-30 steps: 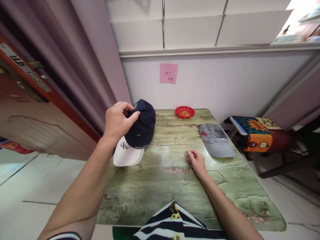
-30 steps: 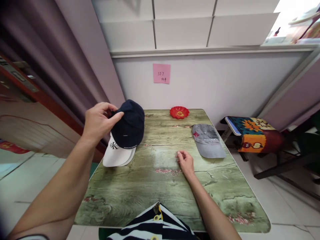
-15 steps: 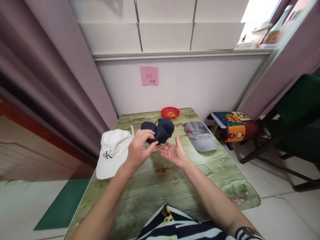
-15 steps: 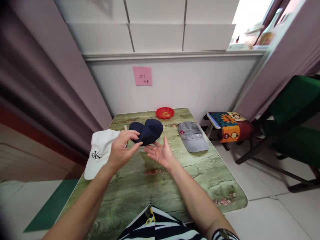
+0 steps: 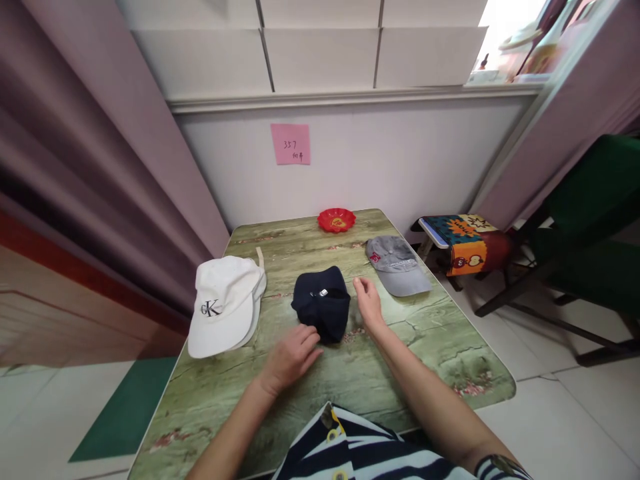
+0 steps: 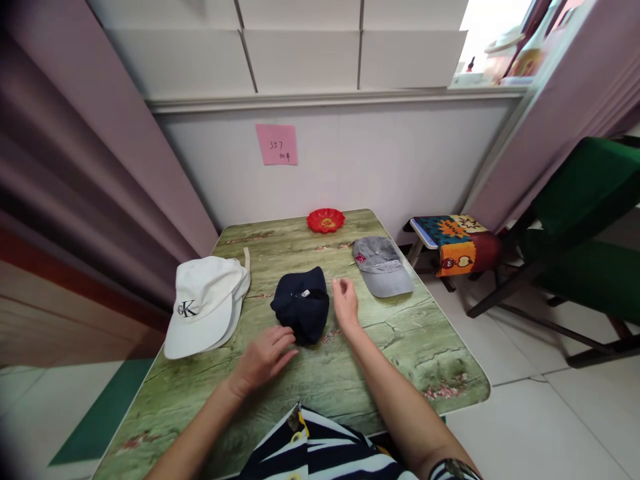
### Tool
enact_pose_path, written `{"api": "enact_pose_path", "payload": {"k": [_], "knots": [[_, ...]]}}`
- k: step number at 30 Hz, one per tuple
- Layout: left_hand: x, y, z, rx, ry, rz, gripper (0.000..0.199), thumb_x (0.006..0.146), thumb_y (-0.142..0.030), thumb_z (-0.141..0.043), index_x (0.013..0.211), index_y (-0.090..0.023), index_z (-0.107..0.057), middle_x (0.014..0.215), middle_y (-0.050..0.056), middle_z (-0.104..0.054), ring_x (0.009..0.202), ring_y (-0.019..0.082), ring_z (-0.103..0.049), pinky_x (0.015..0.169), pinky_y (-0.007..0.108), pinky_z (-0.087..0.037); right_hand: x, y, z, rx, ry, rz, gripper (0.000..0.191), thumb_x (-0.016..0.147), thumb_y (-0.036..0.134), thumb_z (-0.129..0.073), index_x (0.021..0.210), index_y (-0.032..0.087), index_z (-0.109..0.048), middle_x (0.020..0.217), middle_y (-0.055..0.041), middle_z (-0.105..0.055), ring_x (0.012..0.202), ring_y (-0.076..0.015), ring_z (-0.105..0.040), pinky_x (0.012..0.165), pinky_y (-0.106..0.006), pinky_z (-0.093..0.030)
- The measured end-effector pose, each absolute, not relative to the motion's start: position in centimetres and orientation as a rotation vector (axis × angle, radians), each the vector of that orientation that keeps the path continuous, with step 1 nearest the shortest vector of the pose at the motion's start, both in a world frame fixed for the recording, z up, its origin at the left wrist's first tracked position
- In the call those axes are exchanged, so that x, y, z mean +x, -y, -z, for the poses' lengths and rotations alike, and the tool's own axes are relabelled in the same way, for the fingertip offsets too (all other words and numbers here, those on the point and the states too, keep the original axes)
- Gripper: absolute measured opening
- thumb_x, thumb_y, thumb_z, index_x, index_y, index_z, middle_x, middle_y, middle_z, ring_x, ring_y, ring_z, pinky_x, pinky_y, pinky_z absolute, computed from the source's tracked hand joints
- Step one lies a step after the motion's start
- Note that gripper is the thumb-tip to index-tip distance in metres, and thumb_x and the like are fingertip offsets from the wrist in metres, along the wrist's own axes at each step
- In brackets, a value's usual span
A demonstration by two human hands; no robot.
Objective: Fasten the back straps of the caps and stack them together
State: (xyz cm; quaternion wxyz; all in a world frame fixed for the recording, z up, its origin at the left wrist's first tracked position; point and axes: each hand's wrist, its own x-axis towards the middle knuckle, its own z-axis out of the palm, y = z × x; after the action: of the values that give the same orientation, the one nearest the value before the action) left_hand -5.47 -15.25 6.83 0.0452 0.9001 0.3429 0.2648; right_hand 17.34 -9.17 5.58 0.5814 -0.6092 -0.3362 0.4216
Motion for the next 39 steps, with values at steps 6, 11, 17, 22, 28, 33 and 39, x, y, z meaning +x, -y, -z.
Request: {"api": "enact_pose_path", "payload": {"k": [6, 11, 17, 22, 28, 33, 39], "knots": [[-2.1, 12.4, -10.8, 2.266, -1.370, -1.333, 0.025, 0.093, -0.014, -0.042, 0.108, -0.023, -0.059, 0.111, 0.009, -0.065, 0.111, 0.022, -0.060, 0.101, 0.041, -0.048, 14.9, 10.3, -10.2, -1.117, 1.475, -0.575, 0.025, 0.090, 0.031, -0.053, 0.111, 0.024, -0.064, 0.126, -0.0111, -0.060, 0.120, -0.0242, -0.054, 0.102, -0.040, -0.044], [-0.4, 8.5, -8.2, 2.056, -1.532, -1.232, 0.035, 0.081, -0.003, -0.039, 0.106, -0.019, -0.057, 0.112, 0.012, -0.062, 0.114, 0.023, -0.057, 0.104, 0.041, -0.045, 12.5, 10.8, -8.7, -1.328, 1.911, -0.553, 0.047, 0.082, 0.018, -0.058, 0.129, 0.021, -0.056, 0.134, -0.0134, -0.055, 0.119, -0.0267, -0.055, 0.102, -0.041, -0.044], [-2.0, 8.4, -2.8, 1.954, -1.584, -1.024, 0.023, 0.081, -0.024, -0.060, 0.104, -0.018, -0.058, 0.106, 0.011, -0.061, 0.097, 0.024, -0.062, 0.087, 0.039, -0.054, 16.0, 10.2, -4.8, -1.633, 1.756, -0.607, 0.015, 0.082, 0.029, -0.064, 0.095, 0.024, -0.070, 0.096, -0.0085, -0.072, 0.088, -0.0256, -0.066, 0.083, -0.037, -0.047], [-2.2, 9.2, -2.7, 2.073, -1.593, -0.905, 0.034, 0.073, -0.016, -0.065, 0.106, -0.018, -0.059, 0.114, 0.011, -0.061, 0.109, 0.025, -0.059, 0.094, 0.040, -0.050, 17.6, 10.0, -2.5, -1.578, 1.403, -0.824, 0.012, 0.085, 0.031, -0.052, 0.079, 0.024, -0.060, 0.074, -0.0010, -0.072, 0.072, -0.0199, -0.066, 0.074, -0.032, -0.047], [-0.8, 9.0, -3.8, 2.235, -1.706, -0.499, 0.047, 0.071, -0.005, -0.057, 0.116, -0.021, -0.062, 0.122, 0.011, -0.064, 0.116, 0.030, -0.056, 0.098, 0.043, -0.045, 17.6, 10.4, -1.6, -1.291, 0.908, -1.293, 0.024, 0.073, 0.023, -0.050, 0.097, 0.021, -0.055, 0.073, 0.0022, -0.070, 0.063, -0.0148, -0.067, 0.062, -0.026, -0.049], [1.3, 7.9, -4.8, 2.187, -1.864, -0.404, 0.023, 0.087, -0.023, -0.050, 0.104, -0.018, -0.065, 0.108, 0.016, -0.068, 0.106, 0.033, -0.059, 0.089, 0.046, -0.044, 17.7, 10.7, -2.4, -1.250, 0.921, -1.358, 0.036, 0.061, 0.014, -0.050, 0.095, 0.018, -0.062, 0.073, 0.0026, -0.069, 0.061, -0.0104, -0.064, 0.062, -0.021, -0.046], [2.9, 8.3, -4.3, 2.183, -2.008, -0.427, 0.027, 0.082, -0.032, -0.062, 0.104, -0.016, -0.057, 0.106, 0.015, -0.067, 0.103, 0.032, -0.059, 0.088, 0.043, -0.040, 17.4, 11.0, -2.5, -1.257, 0.954, -1.328, 0.032, 0.062, 0.018, -0.053, 0.090, 0.021, -0.066, 0.066, 0.0060, -0.062, 0.057, -0.0101, -0.055, 0.057, -0.021, -0.041]]}}
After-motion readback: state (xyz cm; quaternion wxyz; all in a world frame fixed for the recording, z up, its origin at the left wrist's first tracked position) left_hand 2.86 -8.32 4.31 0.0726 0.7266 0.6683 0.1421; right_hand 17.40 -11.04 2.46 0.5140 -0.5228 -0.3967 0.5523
